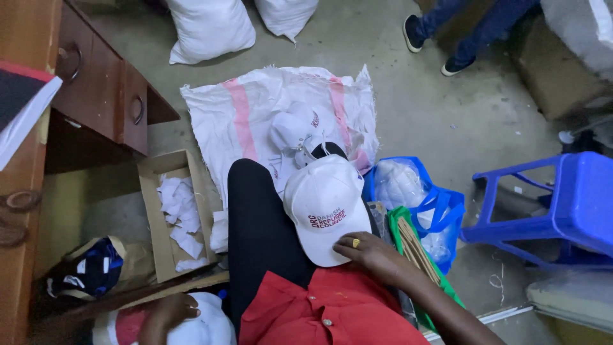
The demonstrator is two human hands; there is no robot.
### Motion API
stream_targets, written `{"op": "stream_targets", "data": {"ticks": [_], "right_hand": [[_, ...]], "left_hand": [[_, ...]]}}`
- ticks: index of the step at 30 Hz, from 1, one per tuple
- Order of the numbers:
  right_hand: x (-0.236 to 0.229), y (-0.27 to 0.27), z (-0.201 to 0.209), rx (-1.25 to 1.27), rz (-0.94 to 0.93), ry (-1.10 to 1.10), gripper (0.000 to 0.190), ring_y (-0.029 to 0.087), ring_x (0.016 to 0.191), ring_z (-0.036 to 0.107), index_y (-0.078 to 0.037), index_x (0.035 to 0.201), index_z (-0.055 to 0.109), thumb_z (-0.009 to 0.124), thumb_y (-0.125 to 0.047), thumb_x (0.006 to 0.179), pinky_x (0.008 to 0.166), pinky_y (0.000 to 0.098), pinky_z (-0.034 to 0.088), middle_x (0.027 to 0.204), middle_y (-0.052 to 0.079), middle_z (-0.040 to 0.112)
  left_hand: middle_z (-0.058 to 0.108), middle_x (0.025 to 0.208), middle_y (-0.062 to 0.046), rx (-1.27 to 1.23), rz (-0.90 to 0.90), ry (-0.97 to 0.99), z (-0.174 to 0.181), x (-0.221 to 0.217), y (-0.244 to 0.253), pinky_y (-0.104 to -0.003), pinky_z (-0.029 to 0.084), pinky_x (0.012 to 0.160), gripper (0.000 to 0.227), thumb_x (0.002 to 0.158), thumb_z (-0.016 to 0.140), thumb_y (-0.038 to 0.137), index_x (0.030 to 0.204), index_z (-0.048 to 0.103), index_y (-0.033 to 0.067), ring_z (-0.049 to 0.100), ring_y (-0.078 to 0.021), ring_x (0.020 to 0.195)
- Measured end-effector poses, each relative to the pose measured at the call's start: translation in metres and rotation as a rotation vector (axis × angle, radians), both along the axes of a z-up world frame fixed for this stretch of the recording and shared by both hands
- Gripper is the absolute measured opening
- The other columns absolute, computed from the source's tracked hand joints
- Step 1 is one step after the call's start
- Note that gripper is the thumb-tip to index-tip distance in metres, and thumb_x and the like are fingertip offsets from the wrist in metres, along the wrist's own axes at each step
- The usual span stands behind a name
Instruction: Adjusting the back straps of white baseball caps and stacking them.
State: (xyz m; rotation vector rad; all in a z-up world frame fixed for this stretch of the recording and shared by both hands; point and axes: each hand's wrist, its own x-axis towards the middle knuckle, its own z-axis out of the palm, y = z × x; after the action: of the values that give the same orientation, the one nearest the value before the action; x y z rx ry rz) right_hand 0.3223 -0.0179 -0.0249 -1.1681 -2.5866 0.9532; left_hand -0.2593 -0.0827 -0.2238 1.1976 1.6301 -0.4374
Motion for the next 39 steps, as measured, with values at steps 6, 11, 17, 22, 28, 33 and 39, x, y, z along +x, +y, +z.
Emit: {"op": "stream_targets", "data": {"ticks": [6,11,17,22,28,33,39], "right_hand": [[0.015,-0.003,-0.035,0.283,0.162,-0.048,0.053,0.032,0.15,0.044,-0.004,0.149,0.056,0.049,-0.022,0.1,0.122,0.0459,0.035,0.157,0.01,0.056],[0.005,0.003,0.002,0.264,0.122,0.066,0.045,0.029,0.142,0.055,-0.01,0.139,0.069,0.049,-0.024,0.101,0.12,0.0458,0.04,0.147,0.001,0.067],[-0.007,-0.001,0.037,0.236,0.087,0.368,0.02,0.037,0.112,0.062,-0.004,0.095,0.062,0.051,-0.017,0.104,0.102,0.0485,0.048,0.092,0.011,0.062],[0.005,0.012,-0.041,0.529,-0.457,0.132,0.018,0.028,0.109,0.07,-0.014,0.112,0.068,0.071,-0.017,0.095,0.091,0.0418,0.056,0.104,0.004,0.071],[0.032,0.055,-0.11,-0.272,-1.004,0.217,0.046,0.046,0.123,0.067,-0.011,0.14,0.066,0.053,-0.044,0.11,0.104,0.0568,0.053,0.128,0.024,0.072],[0.037,0.078,-0.135,-0.518,-1.263,0.722,0.044,0.029,0.086,0.071,0.002,0.126,0.074,0.057,-0.035,0.11,0.074,0.0375,0.06,0.099,0.022,0.077],[0.032,0.071,-0.14,-0.42,-1.013,0.511,0.045,0.044,0.105,0.074,-0.007,0.132,0.074,0.063,-0.041,0.106,0.088,0.055,0.06,0.116,0.027,0.076]], "left_hand": [[0.076,0.118,-0.012,0.626,0.053,0.112,0.103,0.151,0.075,-0.041,0.056,0.094,0.036,0.101,0.058,0.033,0.118,0.077,0.0076,0.073,-0.032,0.105],[0.076,0.112,-0.007,1.155,0.1,-0.651,0.202,0.258,0.14,-0.031,0.054,0.08,0.023,0.096,0.066,0.015,0.113,0.073,0.0012,0.07,-0.0196,0.091],[0.064,0.107,-0.008,1.062,0.144,-0.711,0.142,0.313,0.194,-0.034,0.058,0.087,0.04,0.086,0.084,0.028,0.115,0.071,0.0045,0.064,-0.0204,0.093],[0.058,0.107,-0.011,0.909,0.197,-0.688,0.173,0.344,0.163,-0.037,0.053,0.087,0.051,0.089,0.081,0.023,0.132,0.067,0.0008,0.06,-0.0261,0.096],[0.056,0.118,-0.02,0.968,0.181,-0.52,0.139,0.353,0.185,-0.051,0.053,0.098,0.066,0.091,0.082,0.052,0.124,0.059,0.0001,0.064,-0.0392,0.112],[0.066,0.097,-0.012,0.981,0.22,-0.486,0.115,0.35,0.201,-0.046,0.057,0.084,0.03,0.096,0.078,0.034,0.101,0.067,0.0074,0.071,-0.0334,0.093],[0.067,0.1,-0.013,1.185,0.345,-0.599,0.14,0.332,0.166,-0.045,0.057,0.085,0.037,0.109,0.058,0.047,0.11,0.064,0.0106,0.071,-0.0327,0.095]]}}
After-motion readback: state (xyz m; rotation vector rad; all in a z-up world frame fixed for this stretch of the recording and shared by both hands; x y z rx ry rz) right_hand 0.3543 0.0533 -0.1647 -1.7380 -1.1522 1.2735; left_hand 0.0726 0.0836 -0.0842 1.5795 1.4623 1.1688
